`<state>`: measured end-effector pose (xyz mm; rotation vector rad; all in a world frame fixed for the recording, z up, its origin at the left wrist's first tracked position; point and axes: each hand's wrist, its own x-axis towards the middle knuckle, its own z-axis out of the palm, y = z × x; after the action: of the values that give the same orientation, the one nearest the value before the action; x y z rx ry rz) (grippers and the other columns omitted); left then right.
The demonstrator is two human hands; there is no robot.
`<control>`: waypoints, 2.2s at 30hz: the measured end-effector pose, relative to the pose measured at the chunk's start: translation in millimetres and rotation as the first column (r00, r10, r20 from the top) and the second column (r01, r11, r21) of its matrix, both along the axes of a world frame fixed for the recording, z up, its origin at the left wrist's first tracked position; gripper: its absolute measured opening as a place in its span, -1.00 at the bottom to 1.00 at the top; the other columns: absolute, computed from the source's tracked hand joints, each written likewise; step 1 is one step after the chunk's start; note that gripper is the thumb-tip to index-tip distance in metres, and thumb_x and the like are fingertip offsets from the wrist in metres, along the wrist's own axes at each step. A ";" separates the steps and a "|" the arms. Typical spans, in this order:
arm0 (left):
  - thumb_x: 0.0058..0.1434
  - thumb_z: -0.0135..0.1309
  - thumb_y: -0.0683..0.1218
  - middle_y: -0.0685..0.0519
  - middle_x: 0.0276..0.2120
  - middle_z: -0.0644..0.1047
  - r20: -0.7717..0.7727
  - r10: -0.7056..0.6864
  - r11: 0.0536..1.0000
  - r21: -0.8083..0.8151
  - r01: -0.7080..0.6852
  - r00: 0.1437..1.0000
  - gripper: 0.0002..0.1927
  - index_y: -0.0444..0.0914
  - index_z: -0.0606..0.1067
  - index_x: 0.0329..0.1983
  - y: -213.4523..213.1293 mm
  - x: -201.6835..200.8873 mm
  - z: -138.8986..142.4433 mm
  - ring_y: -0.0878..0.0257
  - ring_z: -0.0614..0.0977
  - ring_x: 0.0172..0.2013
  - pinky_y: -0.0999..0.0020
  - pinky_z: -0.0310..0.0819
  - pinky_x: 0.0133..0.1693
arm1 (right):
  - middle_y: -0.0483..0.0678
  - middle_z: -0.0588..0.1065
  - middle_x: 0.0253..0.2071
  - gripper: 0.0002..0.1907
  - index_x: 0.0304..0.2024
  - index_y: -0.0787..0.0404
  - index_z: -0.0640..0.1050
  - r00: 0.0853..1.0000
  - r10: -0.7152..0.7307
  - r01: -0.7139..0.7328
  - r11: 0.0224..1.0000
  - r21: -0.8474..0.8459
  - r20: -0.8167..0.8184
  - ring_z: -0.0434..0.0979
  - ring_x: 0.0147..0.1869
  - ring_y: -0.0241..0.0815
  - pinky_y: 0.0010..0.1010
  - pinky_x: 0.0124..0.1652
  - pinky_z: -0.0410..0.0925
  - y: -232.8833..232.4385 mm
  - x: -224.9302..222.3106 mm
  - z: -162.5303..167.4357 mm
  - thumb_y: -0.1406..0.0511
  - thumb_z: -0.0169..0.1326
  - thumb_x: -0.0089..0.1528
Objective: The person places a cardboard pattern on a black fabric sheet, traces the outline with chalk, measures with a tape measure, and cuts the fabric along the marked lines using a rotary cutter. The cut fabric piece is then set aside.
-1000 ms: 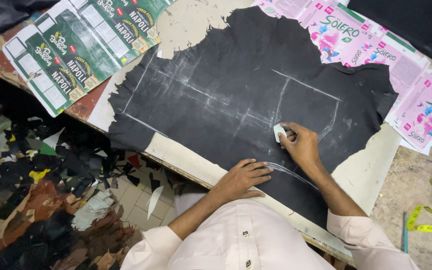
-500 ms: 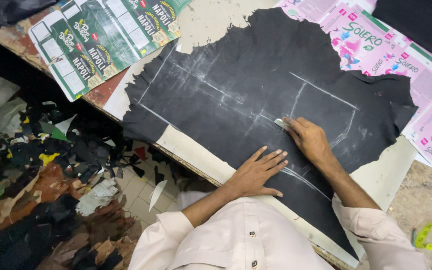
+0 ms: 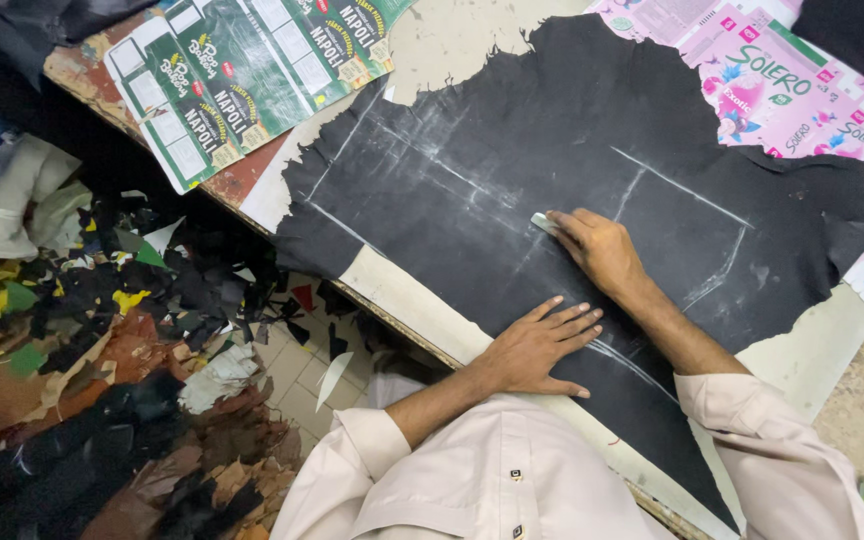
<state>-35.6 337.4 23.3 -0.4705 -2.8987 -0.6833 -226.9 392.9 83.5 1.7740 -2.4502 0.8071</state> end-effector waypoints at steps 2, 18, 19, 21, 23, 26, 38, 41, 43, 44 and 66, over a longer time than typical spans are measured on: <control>0.23 -0.21 0.54 -0.03 0.51 0.18 -0.008 0.000 1.000 -0.001 0.000 1.000 0.01 -0.25 0.25 0.48 -1.4 1.5 1.2 0.13 0.09 0.53 0.01 -0.21 0.52 | -0.01 0.56 -0.23 -0.67 0.11 0.22 0.59 1.000 0.018 -0.017 1.000 -0.025 0.019 0.60 -0.21 -0.02 -0.25 -0.23 0.46 -14.8 2.2 -0.5 0.35 0.16 0.29; 0.18 -0.08 0.50 -0.10 0.45 0.31 0.111 -0.168 0.907 0.407 0.110 0.979 -0.10 -0.21 0.43 0.36 -33.1 -3.8 1.8 0.03 0.16 0.52 -0.14 -0.27 0.52 | 0.07 0.56 -0.18 -0.74 0.05 0.24 0.60 0.995 0.079 -0.075 0.994 -0.077 0.057 0.60 -0.19 0.11 -0.16 -0.19 0.46 -158.7 14.6 -6.2 0.31 0.18 0.31; 0.19 -0.06 0.49 -0.09 0.43 0.34 0.121 -0.193 0.886 0.448 0.120 0.974 -0.11 -0.22 0.44 0.35 -40.4 -3.4 1.7 0.03 0.19 0.52 -0.12 -0.27 0.54 | 0.07 0.56 -0.18 -0.74 0.04 0.24 0.59 0.994 0.090 -0.084 0.992 -0.090 0.066 0.60 -0.19 0.11 -0.17 -0.19 0.46 -168.9 15.9 -6.2 0.31 0.18 0.31; 0.20 -0.02 0.47 -0.09 0.40 0.39 0.117 -0.208 0.868 0.479 0.128 0.971 -0.12 -0.23 0.46 0.34 -55.9 0.7 2.0 0.04 0.24 0.51 -0.08 -0.24 0.58 | 0.07 0.57 -0.17 -0.75 0.02 0.24 0.59 0.992 0.103 -0.095 0.990 -0.107 0.069 0.60 -0.19 0.11 -0.17 -0.18 0.46 -187.9 19.1 -6.7 0.30 0.19 0.31; 0.21 0.01 0.46 -0.08 0.38 0.42 0.096 -0.188 0.882 0.455 0.125 0.977 -0.13 -0.24 0.47 0.34 -74.4 10.4 3.2 0.04 0.28 0.49 -0.04 -0.19 0.61 | 0.08 0.57 -0.17 -0.76 0.01 0.25 0.60 0.993 0.106 -0.099 0.988 -0.120 0.058 0.60 -0.18 0.12 -0.16 -0.18 0.46 -208.0 22.6 -7.0 0.30 0.19 0.31; 0.17 0.04 0.45 -0.08 0.39 0.41 0.091 -0.147 0.887 0.453 0.090 0.985 -0.12 -0.25 0.46 0.34 -104.0 26.6 7.4 0.07 0.27 0.49 -0.02 -0.14 0.57 | 0.10 0.56 -0.20 -0.75 0.01 0.25 0.60 0.993 0.106 -0.101 0.991 -0.083 0.059 0.60 -0.18 0.13 -0.14 -0.18 0.45 -235.6 25.2 -7.5 0.30 0.19 0.30; 0.19 0.24 0.19 0.00 0.42 0.40 0.097 0.246 0.841 0.474 -0.262 0.964 -0.34 -0.25 0.51 0.27 -206.6 124.7 25.2 0.11 0.24 0.51 0.04 0.03 0.50 | 0.17 0.56 -0.14 -0.74 0.03 0.25 0.60 0.987 0.154 -0.149 0.982 -0.118 0.039 0.58 -0.12 0.24 -0.04 -0.14 0.43 -332.0 35.0 -20.3 0.31 0.19 0.30; 0.20 0.25 0.17 -0.01 0.41 0.41 0.118 0.258 0.829 0.483 -0.282 0.959 -0.36 -0.24 0.52 0.26 -207.7 139.0 27.6 0.09 0.24 0.51 0.05 0.05 0.49 | 0.16 0.57 -0.12 -0.75 0.01 0.23 0.60 0.984 0.171 -0.162 0.978 -0.129 0.058 0.58 -0.10 0.24 -0.02 -0.12 0.43 -344.5 37.3 -18.2 0.34 0.20 0.28; 0.20 0.26 0.14 -0.01 0.38 0.42 0.113 0.261 0.826 0.488 -0.282 0.959 -0.41 -0.23 0.53 0.23 -204.8 142.4 27.2 0.10 0.26 0.50 0.05 0.07 0.48 | 0.17 0.58 -0.15 -0.74 -0.01 0.25 0.61 0.986 0.156 -0.148 0.980 -0.134 0.058 0.59 -0.09 0.24 -0.02 -0.12 0.42 -354.9 39.9 -14.3 0.35 0.23 0.24; 0.20 0.27 0.12 -0.01 0.36 0.43 0.111 0.261 0.826 0.489 -0.281 0.959 -0.43 -0.22 0.54 0.21 -203.8 143.3 26.2 0.10 0.27 0.49 0.05 0.08 0.48 | 0.18 0.58 -0.16 -0.73 -0.02 0.26 0.61 0.987 0.148 -0.139 0.981 -0.137 0.058 0.59 -0.09 0.24 -0.02 -0.12 0.42 -359.5 41.7 -11.3 0.36 0.25 0.22; 0.23 0.18 -0.22 -0.11 0.10 0.47 -0.183 0.937 0.340 0.282 -0.897 0.297 -0.57 -0.26 0.50 0.19 -275.8 149.8 -13.9 -0.10 0.43 0.14 -0.01 0.30 0.16 | 0.30 0.53 0.19 -0.88 0.09 0.38 0.27 0.859 -0.420 0.511 0.713 -0.479 0.292 0.59 0.26 0.01 -0.26 0.27 0.45 136.7 -10.1 -86.9 0.42 -0.10 0.59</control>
<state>114.2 61.6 9.4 1.0172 -2.1721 -0.4704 -237.0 529.6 -3.5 0.8609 -2.2558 1.4313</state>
